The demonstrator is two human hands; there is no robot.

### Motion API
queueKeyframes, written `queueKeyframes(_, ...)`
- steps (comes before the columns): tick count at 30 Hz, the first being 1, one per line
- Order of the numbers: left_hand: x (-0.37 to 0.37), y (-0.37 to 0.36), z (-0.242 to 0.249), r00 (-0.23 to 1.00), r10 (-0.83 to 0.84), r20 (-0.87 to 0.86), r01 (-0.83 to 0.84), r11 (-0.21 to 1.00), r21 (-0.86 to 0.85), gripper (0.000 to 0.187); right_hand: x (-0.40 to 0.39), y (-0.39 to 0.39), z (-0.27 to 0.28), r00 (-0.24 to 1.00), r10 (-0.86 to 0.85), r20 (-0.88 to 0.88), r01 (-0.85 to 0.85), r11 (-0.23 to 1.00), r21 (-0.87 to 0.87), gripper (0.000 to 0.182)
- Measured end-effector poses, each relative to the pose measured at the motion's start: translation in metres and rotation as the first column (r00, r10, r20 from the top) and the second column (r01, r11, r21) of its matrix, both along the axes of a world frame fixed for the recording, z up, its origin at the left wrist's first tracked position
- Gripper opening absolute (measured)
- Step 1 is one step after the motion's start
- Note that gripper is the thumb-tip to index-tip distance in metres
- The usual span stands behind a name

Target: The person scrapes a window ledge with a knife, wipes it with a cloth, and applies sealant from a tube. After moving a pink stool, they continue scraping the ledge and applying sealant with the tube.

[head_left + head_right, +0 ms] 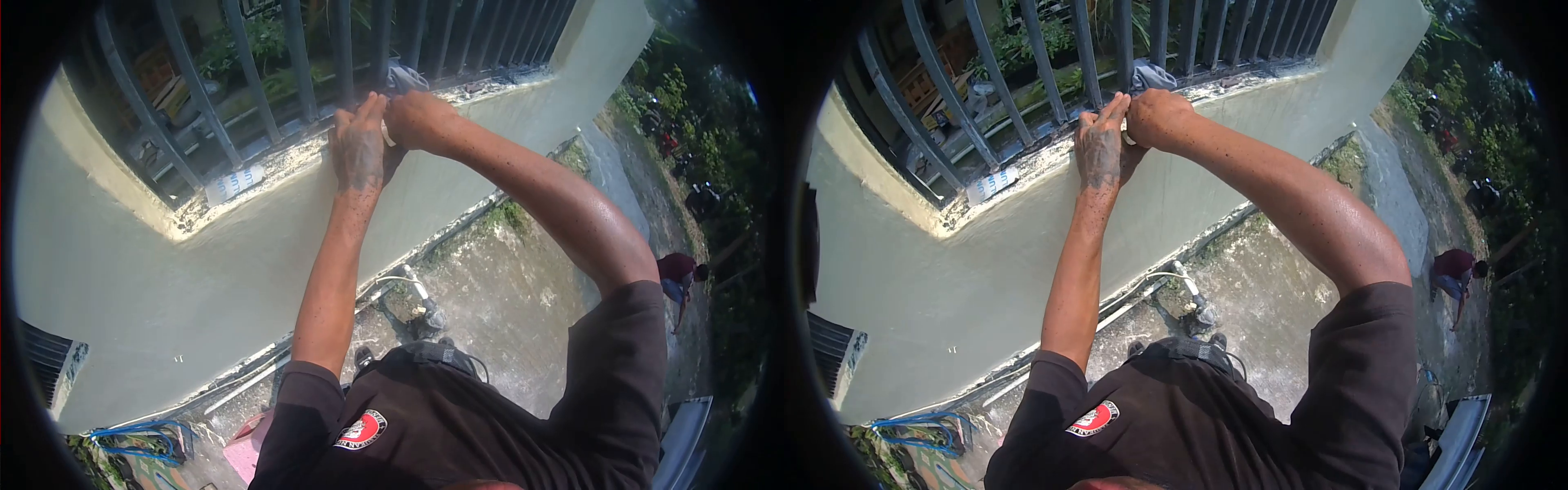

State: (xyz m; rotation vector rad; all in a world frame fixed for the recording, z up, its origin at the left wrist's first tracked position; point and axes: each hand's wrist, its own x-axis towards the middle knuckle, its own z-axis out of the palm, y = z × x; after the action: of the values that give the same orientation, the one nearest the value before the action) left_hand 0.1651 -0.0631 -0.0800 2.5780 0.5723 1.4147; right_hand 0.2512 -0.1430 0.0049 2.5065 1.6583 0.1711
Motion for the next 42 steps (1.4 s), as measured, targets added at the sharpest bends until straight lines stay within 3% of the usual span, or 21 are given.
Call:
queueKeyframes(4, -0.012, -0.018, 0.001, 0.997, -0.053, 0.050, 0.055, 0.998, -0.030, 0.064, -0.003, -0.007, -0.006, 0.999, -0.030, -0.030, 0.028, 0.996, -0.085, 0.029)
queueKeyframes(6, -0.014, -0.029, 0.000, 0.997, -0.042, 0.057, 0.041, 0.999, 0.015, 0.063, -0.002, -0.024, -0.009, 0.999, 0.040, 0.004, -0.039, 0.996, -0.085, 0.031)
queueKeyframes(8, -0.021, -0.051, 0.001, 0.997, -0.050, 0.055, 0.052, 0.998, -0.032, 0.063, -0.009, -0.049, -0.010, 0.994, 0.011, -0.110, 0.004, 0.991, 0.133, 0.032)
queueKeyframes(10, -0.017, -0.059, -0.018, 0.996, -0.067, 0.064, 0.070, 0.997, -0.036, 0.063, -0.011, -0.075, -0.009, 0.989, 0.015, -0.145, 0.000, 0.995, 0.105, 0.033)
queueKeyframes(12, -0.015, -0.069, -0.031, 0.987, -0.065, 0.148, 0.064, 0.998, 0.011, 0.064, -0.004, -0.085, -0.017, 0.990, -0.055, -0.127, 0.079, 0.978, 0.194, 0.040)
queueKeyframes(15, -0.015, -0.076, -0.029, 0.989, -0.048, 0.137, 0.050, 0.999, -0.011, 0.064, -0.004, -0.092, 0.001, 0.987, -0.045, -0.155, 0.085, 0.963, 0.258, 0.040)
queueKeyframes(18, -0.016, -0.072, -0.030, 0.988, -0.048, 0.148, 0.054, 0.998, -0.034, 0.072, 0.005, -0.081, 0.004, 0.992, 0.032, -0.126, 0.008, 0.953, 0.303, 0.043)
queueKeyframes(23, -0.023, -0.062, -0.027, 0.997, 0.027, 0.079, -0.023, 0.998, -0.056, 0.082, -0.007, -0.064, 0.002, 0.994, 0.099, -0.050, -0.081, 0.956, 0.283, 0.043)
queueKeyframes(25, -0.026, -0.055, -0.024, 0.996, 0.029, 0.081, -0.023, 0.997, -0.074, 0.084, -0.020, -0.061, 0.002, 0.999, 0.036, -0.006, -0.034, 0.984, 0.177, 0.044)
queueKeyframes(30, -0.028, -0.033, -0.022, 0.999, 0.037, -0.017, -0.037, 0.998, 0.042, 0.093, -0.041, -0.050, -0.007, 0.996, -0.086, -0.015, 0.087, 0.986, 0.145, 0.030)
queueKeyframes(37, -0.027, -0.017, -0.017, 0.993, 0.028, -0.113, -0.025, 0.999, 0.027, 0.092, -0.048, -0.030, -0.004, 0.978, -0.205, 0.028, 0.201, 0.974, 0.106, 0.020)
queueKeyframes(40, -0.015, -0.005, -0.013, 0.992, 0.068, -0.110, -0.054, 0.991, 0.126, 0.085, -0.039, -0.024, -0.002, 0.974, -0.221, 0.042, 0.216, 0.971, 0.108, 0.019)
queueKeyframes(42, -0.010, 0.000, -0.007, 0.982, 0.066, -0.179, -0.041, 0.990, 0.138, 0.069, -0.031, -0.017, -0.003, 0.967, -0.248, 0.061, 0.241, 0.965, 0.102, 0.018)
